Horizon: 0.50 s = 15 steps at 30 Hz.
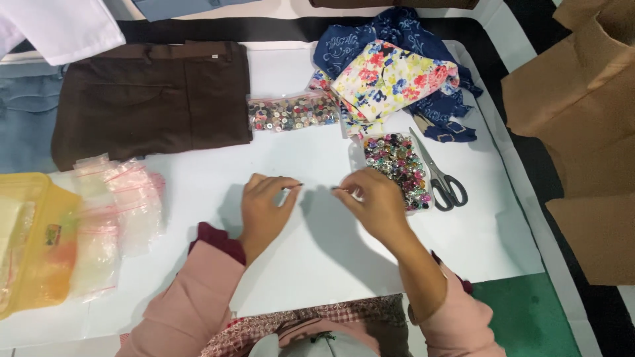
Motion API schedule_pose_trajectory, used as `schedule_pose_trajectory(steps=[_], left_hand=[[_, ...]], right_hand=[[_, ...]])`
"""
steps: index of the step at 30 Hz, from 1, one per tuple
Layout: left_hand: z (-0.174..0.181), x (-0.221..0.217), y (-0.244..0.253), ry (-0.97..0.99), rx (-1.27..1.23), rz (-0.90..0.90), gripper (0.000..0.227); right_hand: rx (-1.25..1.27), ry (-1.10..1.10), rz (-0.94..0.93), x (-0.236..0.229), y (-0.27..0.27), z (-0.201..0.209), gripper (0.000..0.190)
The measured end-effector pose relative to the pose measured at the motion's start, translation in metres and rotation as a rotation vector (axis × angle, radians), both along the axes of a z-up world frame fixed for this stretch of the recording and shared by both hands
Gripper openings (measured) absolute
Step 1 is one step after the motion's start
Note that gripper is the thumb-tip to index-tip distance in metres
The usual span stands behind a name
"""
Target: The person sorts various buttons from a plastic tray into small plastic bags by hand and puts the bags into a yellow container.
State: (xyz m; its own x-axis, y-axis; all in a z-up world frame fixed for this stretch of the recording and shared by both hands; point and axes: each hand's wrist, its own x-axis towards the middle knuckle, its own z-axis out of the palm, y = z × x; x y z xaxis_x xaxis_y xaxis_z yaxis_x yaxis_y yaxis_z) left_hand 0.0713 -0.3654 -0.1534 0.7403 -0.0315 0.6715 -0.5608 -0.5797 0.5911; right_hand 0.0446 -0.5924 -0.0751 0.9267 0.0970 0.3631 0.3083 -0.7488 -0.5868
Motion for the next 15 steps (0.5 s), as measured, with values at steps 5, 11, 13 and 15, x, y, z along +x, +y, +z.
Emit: schedule_pose_trajectory(steps=[5,11,13,15], left_hand=[[-0.017,-0.011,0.028,0.15,-0.063,0.069,0.017],[-0.027,-0.008,0.027,0.243,-0.075,0.097,0.02],[-0.027,-0.008,0.024,0.238,-0.065,0.107,0.022],[-0.022,-0.009,0.024,0.27,-0.046,0.133,0.02]], right_hand=[[0.113,0.192,0.119,0.04,0.044,-0.048,0.011],[0.153,0.327,0.081,0.048,0.063,-0.084,0.007],[0.16,0.32,0.072,0.044,0.062,-0.088,0.01],[0.139,0.308,0.071,0.046,0.061,-0.095,0.012]])
